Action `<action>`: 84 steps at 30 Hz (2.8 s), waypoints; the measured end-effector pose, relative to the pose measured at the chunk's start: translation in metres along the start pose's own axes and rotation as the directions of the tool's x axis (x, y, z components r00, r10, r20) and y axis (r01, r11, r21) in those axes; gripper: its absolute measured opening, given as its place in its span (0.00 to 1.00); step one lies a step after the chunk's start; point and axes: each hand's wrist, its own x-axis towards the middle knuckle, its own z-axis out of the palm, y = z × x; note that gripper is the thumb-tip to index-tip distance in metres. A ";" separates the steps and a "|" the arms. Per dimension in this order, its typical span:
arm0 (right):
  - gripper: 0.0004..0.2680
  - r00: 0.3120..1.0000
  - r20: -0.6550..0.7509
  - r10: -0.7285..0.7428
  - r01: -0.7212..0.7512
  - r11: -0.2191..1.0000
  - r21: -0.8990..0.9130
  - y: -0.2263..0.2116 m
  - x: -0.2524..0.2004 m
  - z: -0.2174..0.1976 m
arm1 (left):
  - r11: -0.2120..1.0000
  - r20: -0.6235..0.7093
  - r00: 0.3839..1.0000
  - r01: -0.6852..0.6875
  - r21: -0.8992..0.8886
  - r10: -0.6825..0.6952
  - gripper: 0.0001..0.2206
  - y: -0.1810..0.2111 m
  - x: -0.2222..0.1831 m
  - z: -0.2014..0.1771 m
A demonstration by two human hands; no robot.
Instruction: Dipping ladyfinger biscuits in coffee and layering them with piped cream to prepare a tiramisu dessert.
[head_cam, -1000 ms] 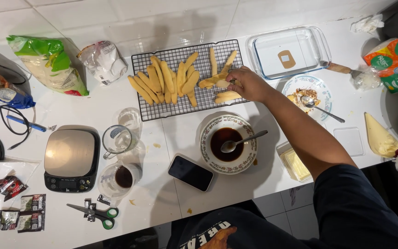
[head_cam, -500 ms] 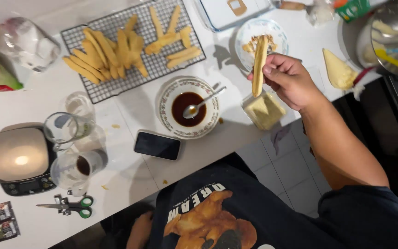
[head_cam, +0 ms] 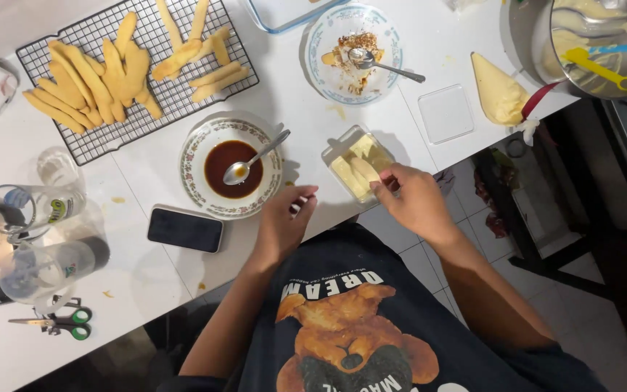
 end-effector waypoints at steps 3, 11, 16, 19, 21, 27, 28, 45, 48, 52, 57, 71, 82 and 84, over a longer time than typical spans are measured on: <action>0.05 0.975 -0.025 -0.219 0.205 0.944 -0.257 0.019 0.009 -0.012 | 0.999 -0.108 0.993 -0.046 0.005 0.046 0.10 0.002 0.018 0.031; 0.04 0.956 0.046 -0.288 0.288 0.958 0.012 0.069 0.038 -0.063 | 0.995 -0.109 0.989 0.098 0.019 -0.095 0.46 0.023 0.020 0.072; 0.04 0.936 0.022 -0.350 0.350 0.937 0.024 0.092 0.046 -0.065 | 0.982 -0.217 0.974 -0.021 0.186 0.062 0.64 0.024 0.026 0.101; 0.05 0.877 0.045 -0.478 0.480 0.869 -0.125 0.087 0.051 -0.052 | 0.939 -0.254 0.948 -0.103 0.329 0.193 0.62 -0.012 0.033 0.115; 0.05 0.847 0.043 -0.530 0.529 0.830 -0.176 0.079 0.057 -0.044 | 0.918 -0.246 0.944 -0.112 0.381 0.217 0.61 -0.020 0.037 0.111; 0.03 0.792 0.032 -0.610 0.603 0.771 -0.205 0.069 0.074 -0.015 | 0.942 -0.051 0.993 -0.087 0.325 0.109 0.63 -0.008 0.042 0.077; 0.03 0.803 0.092 -0.589 0.590 0.761 -0.270 0.066 0.075 -0.012 | 0.935 -0.079 0.982 -0.135 0.327 0.169 0.50 -0.012 0.042 0.075; 0.07 0.844 0.259 -0.470 0.537 0.739 -0.407 0.032 0.077 -0.017 | 0.772 -0.144 0.843 -0.390 0.502 0.519 0.11 -0.023 0.074 0.080; 0.07 0.864 0.264 -0.428 0.499 0.795 -0.344 0.028 0.076 -0.021 | 0.768 -0.166 0.832 -0.387 0.511 0.530 0.10 -0.019 0.075 0.081; 0.07 0.864 0.251 -0.437 0.498 0.817 -0.291 0.028 0.073 -0.025 | 0.763 -0.159 0.835 -0.382 0.522 0.527 0.15 -0.009 0.071 0.079; 0.08 0.859 0.243 -0.451 0.501 0.839 -0.211 0.026 0.071 -0.033 | 0.756 -0.153 0.836 -0.381 0.532 0.528 0.13 -0.036 0.079 0.090; 0.10 0.896 0.228 -0.380 0.407 0.909 -0.085 0.040 0.077 -0.035 | 0.746 -0.212 0.833 -0.307 0.591 0.511 0.10 -0.023 0.075 0.083; 0.10 0.941 0.173 -0.292 0.247 0.938 0.243 0.048 0.081 -0.037 | 0.856 -0.245 0.842 -0.390 0.340 0.481 0.23 0.001 0.067 0.068; 0.10 0.963 0.175 -0.204 0.119 0.907 0.404 0.065 0.074 -0.037 | 0.883 -0.267 0.843 -0.461 0.087 0.467 0.37 0.012 0.056 0.058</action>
